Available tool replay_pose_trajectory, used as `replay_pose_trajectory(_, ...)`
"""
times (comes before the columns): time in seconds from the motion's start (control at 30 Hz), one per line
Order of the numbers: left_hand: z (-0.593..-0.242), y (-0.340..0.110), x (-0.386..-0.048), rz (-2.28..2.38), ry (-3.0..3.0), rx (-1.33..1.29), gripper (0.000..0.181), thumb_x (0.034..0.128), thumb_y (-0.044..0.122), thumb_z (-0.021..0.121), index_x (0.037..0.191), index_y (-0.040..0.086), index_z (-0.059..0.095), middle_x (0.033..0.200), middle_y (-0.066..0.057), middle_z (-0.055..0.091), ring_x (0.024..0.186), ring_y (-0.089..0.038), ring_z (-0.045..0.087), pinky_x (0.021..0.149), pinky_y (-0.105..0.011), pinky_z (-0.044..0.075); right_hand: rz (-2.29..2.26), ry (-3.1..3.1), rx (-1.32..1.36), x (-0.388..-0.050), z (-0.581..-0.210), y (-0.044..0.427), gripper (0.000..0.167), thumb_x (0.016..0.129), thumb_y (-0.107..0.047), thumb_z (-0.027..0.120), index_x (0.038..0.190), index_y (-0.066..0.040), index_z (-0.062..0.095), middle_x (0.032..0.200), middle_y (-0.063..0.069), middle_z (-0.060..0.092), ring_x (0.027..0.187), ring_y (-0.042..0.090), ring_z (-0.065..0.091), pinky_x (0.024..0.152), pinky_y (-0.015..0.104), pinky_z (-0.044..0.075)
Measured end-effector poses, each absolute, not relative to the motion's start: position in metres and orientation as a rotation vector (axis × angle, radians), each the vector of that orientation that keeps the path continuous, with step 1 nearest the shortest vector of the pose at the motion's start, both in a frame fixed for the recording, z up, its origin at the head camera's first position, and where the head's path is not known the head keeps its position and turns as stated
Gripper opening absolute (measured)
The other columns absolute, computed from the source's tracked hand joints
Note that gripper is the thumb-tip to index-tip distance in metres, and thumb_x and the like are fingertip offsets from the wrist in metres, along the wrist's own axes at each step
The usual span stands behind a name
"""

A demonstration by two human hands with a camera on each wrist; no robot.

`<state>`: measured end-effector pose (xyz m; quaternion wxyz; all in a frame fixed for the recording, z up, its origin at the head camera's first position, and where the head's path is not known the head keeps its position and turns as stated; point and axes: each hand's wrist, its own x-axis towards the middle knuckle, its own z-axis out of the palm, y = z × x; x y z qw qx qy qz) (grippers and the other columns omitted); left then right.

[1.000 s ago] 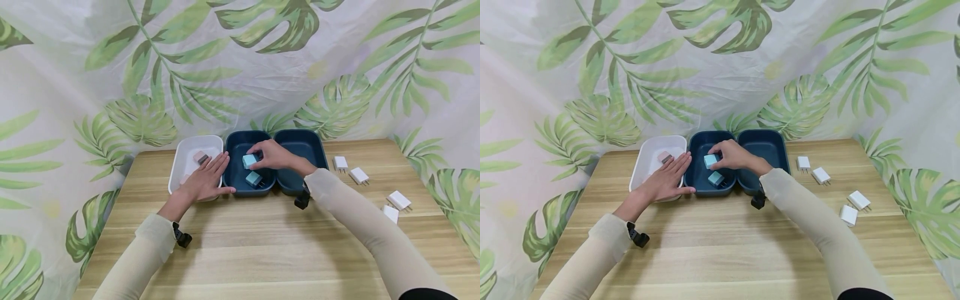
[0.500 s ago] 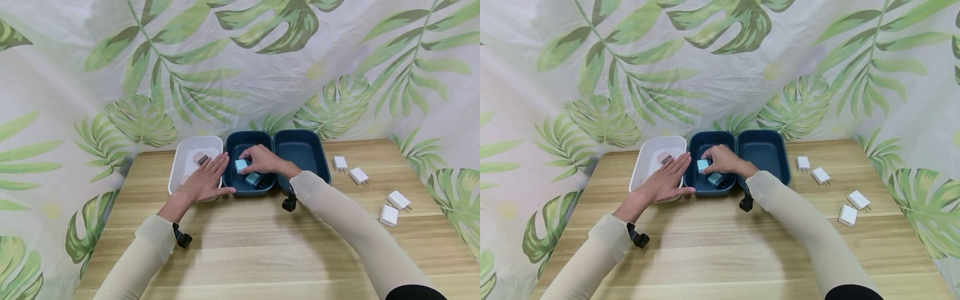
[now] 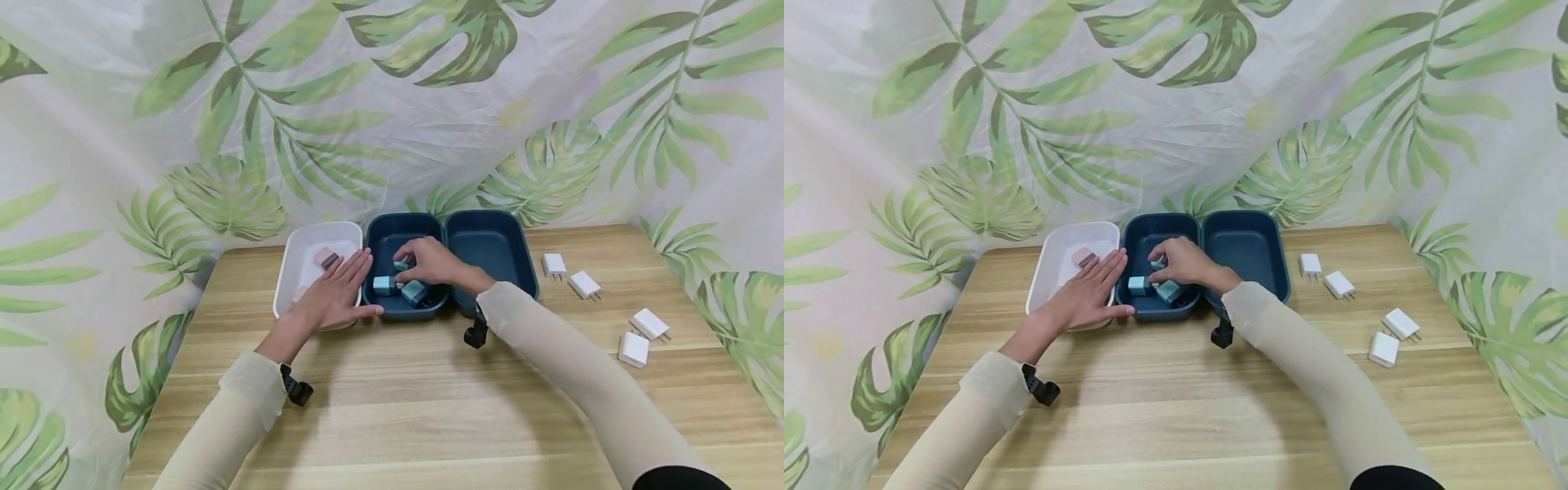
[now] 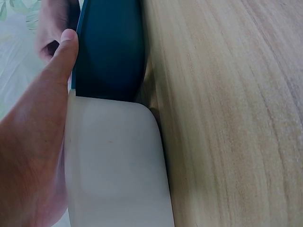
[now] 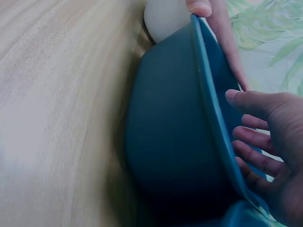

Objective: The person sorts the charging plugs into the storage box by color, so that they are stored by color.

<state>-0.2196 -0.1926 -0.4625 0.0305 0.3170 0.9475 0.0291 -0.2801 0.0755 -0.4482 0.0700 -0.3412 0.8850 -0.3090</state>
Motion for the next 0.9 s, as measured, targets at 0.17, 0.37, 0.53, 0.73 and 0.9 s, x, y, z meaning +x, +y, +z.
replay_pose_trajectory(0.17, -0.462, -0.193, -0.218, 0.084, 2.913, 0.964, 0.108, 0.0981, 0.077, 0.049, 0.17, 0.004, 0.015, 0.179, -0.01, 0.007, 0.165, -0.024, 0.004, 0.132, -0.053, 0.013, -0.995, 2.636, -1.094, -0.275, -0.44, 0.089, 0.043, 0.091, -0.023, 0.087, 0.125, 0.002, 0.076, 0.123, 0.015, 0.076, 0.106, 0.031, 0.073, 0.093, 0.043, 0.06)
replay_pose_trajectory(0.37, -0.463, -0.195, -0.218, 0.112, 2.907, 0.95, 0.108, 0.0984, 0.078, 0.048, 0.17, 0.005, 0.013, 0.179, -0.01, 0.006, 0.165, -0.024, 0.003, 0.133, -0.052, 0.012, -1.047, 2.605, -1.14, -0.265, -0.425, 0.11, 0.042, 0.092, -0.022, 0.085, 0.126, 0.002, 0.075, 0.125, 0.019, 0.074, 0.112, 0.037, 0.07, 0.093, 0.052, 0.059)
replay_pose_trajectory(0.53, -0.46, -0.194, -0.218, 0.174, 2.911, 0.957, 0.108, 0.0985, 0.079, 0.045, 0.17, 0.006, 0.012, 0.179, -0.009, 0.004, 0.165, -0.024, 0.004, 0.133, -0.052, 0.01, -1.061, 2.596, -1.168, -0.258, -0.416, 0.129, 0.04, 0.093, -0.022, 0.085, 0.127, -0.003, 0.076, 0.126, 0.016, 0.074, 0.105, 0.036, 0.071, 0.086, 0.049, 0.061)
replay_pose_trajectory(0.73, -0.453, -0.18, -0.218, 0.171, 2.9, 0.973, 0.109, 0.0975, 0.083, 0.041, 0.171, 0.012, 0.004, 0.179, -0.005, -0.001, 0.165, -0.021, -0.002, 0.133, -0.049, 0.006, -1.029, 2.646, -1.196, -0.251, -0.409, 0.154, 0.04, 0.092, -0.024, 0.086, 0.127, -0.006, 0.076, 0.126, 0.011, 0.074, 0.105, 0.031, 0.072, 0.086, 0.047, 0.061)
replay_pose_trajectory(0.9, -0.448, -0.156, -0.218, 0.179, 2.893, 0.989, 0.106, 0.0994, 0.079, 0.043, 0.171, 0.013, 0.003, 0.179, -0.005, -0.003, 0.165, -0.023, -0.002, 0.133, -0.048, 0.004, -1.006, 2.667, -1.183, -0.245, -0.406, 0.182, 0.04, 0.092, -0.022, 0.085, 0.127, -0.005, 0.076, 0.127, 0.015, 0.073, 0.105, 0.033, 0.072, 0.088, 0.052, 0.061)
